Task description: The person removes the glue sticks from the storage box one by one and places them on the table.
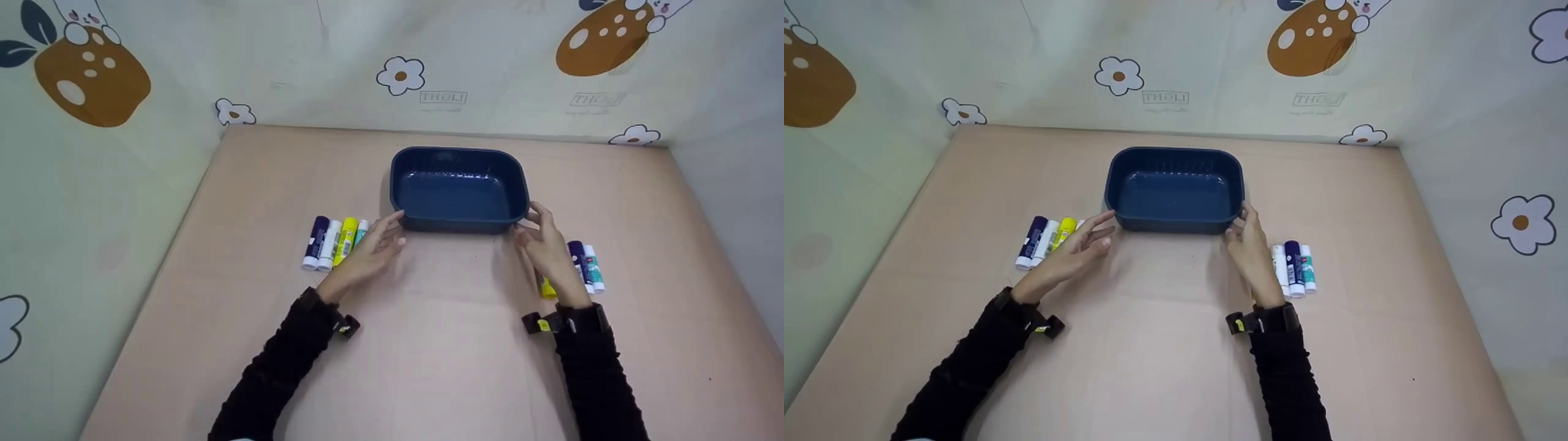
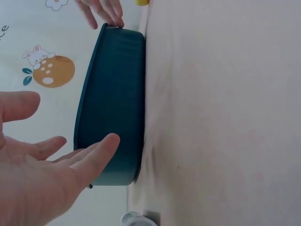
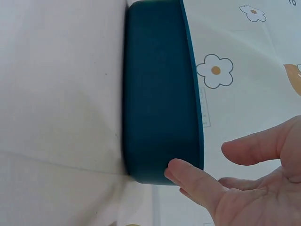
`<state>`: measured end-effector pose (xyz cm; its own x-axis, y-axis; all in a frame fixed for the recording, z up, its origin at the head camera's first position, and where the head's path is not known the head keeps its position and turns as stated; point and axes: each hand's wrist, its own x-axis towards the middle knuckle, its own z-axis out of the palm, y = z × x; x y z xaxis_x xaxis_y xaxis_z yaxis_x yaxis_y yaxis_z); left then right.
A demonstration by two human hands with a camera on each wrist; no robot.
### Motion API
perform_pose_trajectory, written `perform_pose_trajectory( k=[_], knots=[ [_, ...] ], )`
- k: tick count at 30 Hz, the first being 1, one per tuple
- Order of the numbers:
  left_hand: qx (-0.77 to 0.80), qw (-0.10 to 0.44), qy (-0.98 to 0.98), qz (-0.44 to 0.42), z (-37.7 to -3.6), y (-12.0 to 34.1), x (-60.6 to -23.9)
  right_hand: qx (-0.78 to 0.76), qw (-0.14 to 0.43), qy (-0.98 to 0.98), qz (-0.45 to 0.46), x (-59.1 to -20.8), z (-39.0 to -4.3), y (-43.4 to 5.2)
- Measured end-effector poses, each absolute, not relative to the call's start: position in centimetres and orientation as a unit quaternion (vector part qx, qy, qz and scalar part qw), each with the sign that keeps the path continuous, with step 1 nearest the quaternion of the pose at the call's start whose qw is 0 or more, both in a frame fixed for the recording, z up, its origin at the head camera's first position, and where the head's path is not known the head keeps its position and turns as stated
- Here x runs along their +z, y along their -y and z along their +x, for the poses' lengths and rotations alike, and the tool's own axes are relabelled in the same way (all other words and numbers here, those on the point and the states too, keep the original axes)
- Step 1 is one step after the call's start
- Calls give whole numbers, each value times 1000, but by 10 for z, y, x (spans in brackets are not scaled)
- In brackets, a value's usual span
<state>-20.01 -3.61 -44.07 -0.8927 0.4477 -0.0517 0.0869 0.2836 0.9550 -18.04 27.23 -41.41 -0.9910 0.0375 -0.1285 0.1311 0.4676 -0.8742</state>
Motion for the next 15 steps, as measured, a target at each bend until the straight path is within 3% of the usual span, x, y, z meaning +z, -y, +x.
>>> perform_pose_trajectory(
  k=[15],
  knots=[
    [575, 186, -776, 181, -210, 32, -433, -516, 46, -855, 37, -424, -183, -268]
  ],
)
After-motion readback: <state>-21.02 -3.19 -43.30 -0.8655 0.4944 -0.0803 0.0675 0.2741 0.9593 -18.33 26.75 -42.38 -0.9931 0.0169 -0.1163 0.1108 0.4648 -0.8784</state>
